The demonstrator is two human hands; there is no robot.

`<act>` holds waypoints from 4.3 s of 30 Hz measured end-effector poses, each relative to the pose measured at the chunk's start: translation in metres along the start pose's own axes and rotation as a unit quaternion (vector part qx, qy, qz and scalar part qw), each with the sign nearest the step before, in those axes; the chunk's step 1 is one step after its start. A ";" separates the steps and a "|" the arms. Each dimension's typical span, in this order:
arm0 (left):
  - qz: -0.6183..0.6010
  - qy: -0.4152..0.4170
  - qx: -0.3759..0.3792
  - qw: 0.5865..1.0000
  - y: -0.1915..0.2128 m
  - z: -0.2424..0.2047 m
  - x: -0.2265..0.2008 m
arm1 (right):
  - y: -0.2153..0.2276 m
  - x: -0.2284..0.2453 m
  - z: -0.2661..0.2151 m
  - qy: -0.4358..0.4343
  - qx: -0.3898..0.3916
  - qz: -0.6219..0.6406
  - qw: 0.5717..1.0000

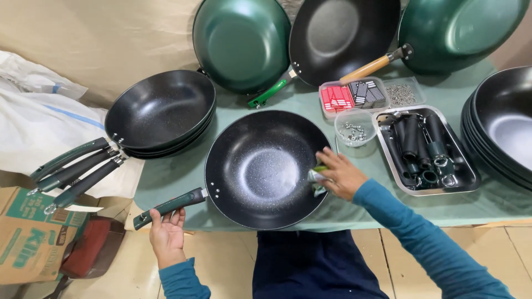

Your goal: The person attaches a handle to a wok using a screw and nut, then wipes the wok's interior and exterior with a cloth. They handle multiple woks, stacking them on a table.

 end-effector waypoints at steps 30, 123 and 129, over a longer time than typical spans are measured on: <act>0.007 0.034 -0.099 0.995 -0.025 0.004 0.004 | -0.180 0.075 0.401 0.274 -0.001 -0.013 0.962; 0.329 0.119 0.027 0.936 -0.108 -0.048 0.083 | -0.173 0.065 0.187 0.169 0.180 -0.125 0.961; 0.588 0.005 0.099 0.803 -0.130 -0.083 -0.021 | -0.130 -0.038 0.203 0.160 0.068 -0.349 0.921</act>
Point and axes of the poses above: each hand's wrist, its own z-axis towards the middle knuckle, its own y-axis out of the back of the hand, x = y × z, the point moved 2 cm from there along z, towards the middle knuckle, and after that the axes turned 10 degrees about -x, right-handed, at the moved point
